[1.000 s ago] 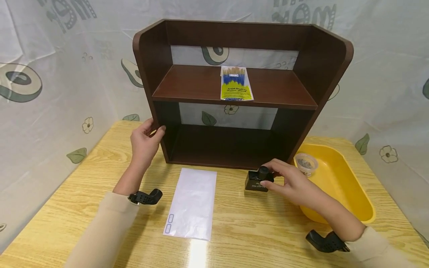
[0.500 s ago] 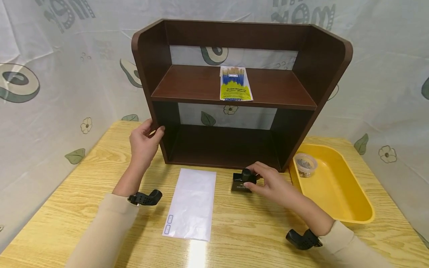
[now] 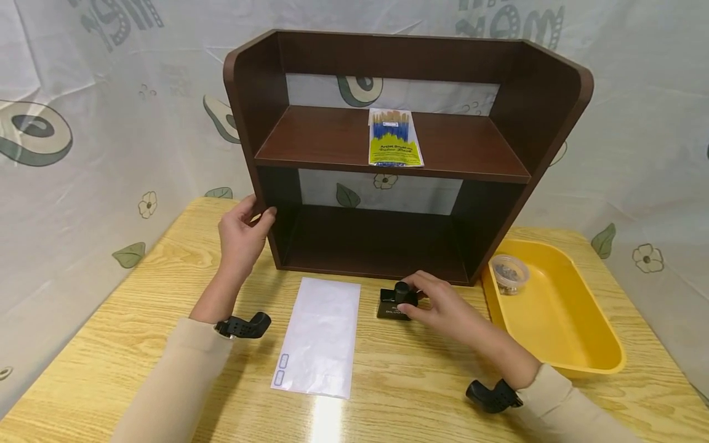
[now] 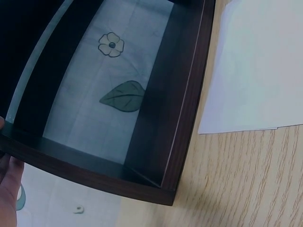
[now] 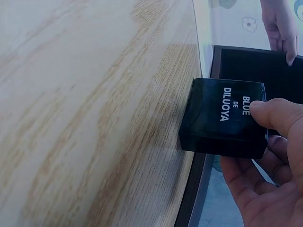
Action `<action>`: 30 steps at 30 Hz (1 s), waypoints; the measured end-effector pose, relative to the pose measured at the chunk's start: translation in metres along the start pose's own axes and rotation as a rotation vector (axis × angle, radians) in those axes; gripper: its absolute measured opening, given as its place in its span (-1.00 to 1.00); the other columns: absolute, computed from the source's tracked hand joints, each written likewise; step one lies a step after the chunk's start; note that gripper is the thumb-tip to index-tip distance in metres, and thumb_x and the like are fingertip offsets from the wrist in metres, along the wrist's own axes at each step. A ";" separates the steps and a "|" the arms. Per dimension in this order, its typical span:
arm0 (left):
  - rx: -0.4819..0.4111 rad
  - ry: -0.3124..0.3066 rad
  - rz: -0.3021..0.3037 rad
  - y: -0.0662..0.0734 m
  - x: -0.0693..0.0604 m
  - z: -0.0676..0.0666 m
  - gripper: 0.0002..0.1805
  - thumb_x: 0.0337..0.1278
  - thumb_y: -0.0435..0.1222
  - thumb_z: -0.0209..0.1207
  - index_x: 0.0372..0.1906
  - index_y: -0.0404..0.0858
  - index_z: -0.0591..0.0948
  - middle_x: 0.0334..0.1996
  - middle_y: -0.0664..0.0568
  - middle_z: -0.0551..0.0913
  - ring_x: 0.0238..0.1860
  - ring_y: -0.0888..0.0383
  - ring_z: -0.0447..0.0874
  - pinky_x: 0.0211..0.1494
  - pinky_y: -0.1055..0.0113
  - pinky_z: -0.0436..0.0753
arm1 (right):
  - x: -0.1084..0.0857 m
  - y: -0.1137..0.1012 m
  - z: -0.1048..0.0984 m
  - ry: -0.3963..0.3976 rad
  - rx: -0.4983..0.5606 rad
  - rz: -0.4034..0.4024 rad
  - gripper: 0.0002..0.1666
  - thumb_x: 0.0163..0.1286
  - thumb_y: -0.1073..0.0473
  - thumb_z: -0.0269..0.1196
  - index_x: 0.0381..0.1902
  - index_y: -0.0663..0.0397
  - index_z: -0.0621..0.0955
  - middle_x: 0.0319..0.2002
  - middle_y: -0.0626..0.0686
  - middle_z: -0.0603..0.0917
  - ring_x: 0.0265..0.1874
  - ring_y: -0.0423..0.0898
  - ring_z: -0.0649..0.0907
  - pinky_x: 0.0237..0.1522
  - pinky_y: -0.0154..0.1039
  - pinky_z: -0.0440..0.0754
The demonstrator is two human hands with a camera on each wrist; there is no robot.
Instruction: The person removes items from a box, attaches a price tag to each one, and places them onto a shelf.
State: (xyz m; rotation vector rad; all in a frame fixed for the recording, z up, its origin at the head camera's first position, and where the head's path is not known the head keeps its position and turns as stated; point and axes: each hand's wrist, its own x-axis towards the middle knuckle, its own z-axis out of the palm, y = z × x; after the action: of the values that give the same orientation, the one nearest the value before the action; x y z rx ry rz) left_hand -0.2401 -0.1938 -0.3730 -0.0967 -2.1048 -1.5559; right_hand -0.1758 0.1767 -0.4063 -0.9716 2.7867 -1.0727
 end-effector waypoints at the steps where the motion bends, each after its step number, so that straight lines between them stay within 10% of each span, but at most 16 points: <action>1: 0.000 0.000 -0.001 0.000 0.000 0.000 -0.63 0.41 -0.34 0.23 0.24 -0.30 0.69 0.13 -0.18 0.77 0.24 -0.04 0.74 0.04 0.68 0.64 | 0.000 0.000 0.000 0.002 -0.001 0.001 -0.70 0.43 0.19 0.40 0.06 0.12 0.66 -0.03 0.02 0.72 -0.07 -0.12 0.71 0.00 -0.16 0.79; 15: -0.042 0.005 -0.027 0.001 -0.003 0.002 -0.60 0.44 -0.34 0.21 0.29 -0.33 0.65 0.20 -0.28 0.72 0.29 -0.08 0.71 0.13 0.62 0.65 | 0.000 -0.003 0.003 -0.003 -0.028 0.049 -0.64 0.43 0.19 0.40 0.13 0.15 0.64 0.02 0.05 0.71 -0.04 -0.10 0.71 0.03 -0.13 0.79; 19: 0.001 -0.003 -0.036 0.001 -0.007 0.002 -0.62 0.46 -0.32 0.21 0.28 -0.31 0.66 0.19 -0.25 0.73 0.28 -0.07 0.72 0.26 0.34 0.71 | 0.001 -0.003 0.004 0.000 -0.033 0.053 -0.63 0.43 0.18 0.40 0.14 0.15 0.63 0.03 0.07 0.71 -0.04 -0.08 0.71 0.02 -0.13 0.80; 25: 0.294 -0.237 -0.160 -0.004 -0.026 -0.006 -0.47 0.53 -0.21 0.12 0.38 -0.49 0.49 0.25 -0.41 0.63 0.32 -0.29 0.64 0.35 -0.12 0.65 | -0.001 -0.005 0.004 -0.007 -0.015 0.069 -0.63 0.45 0.19 0.39 0.14 0.18 0.62 0.03 0.10 0.69 0.00 -0.04 0.73 0.00 -0.15 0.81; 30: 0.530 -0.456 -0.291 -0.010 -0.046 -0.006 -0.29 0.52 -0.12 0.12 0.43 -0.63 0.31 0.23 -0.54 0.56 0.17 -0.37 0.66 0.15 -0.09 0.75 | -0.002 -0.007 0.004 -0.010 -0.016 0.076 -0.55 0.44 0.19 0.40 0.21 0.16 0.58 0.09 0.10 0.69 0.04 0.00 0.72 0.00 -0.13 0.80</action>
State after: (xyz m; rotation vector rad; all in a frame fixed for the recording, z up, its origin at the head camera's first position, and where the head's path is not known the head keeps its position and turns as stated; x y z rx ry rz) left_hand -0.2014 -0.1915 -0.4009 0.0506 -2.9390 -1.1388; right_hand -0.1695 0.1718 -0.4055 -0.8623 2.8031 -1.0351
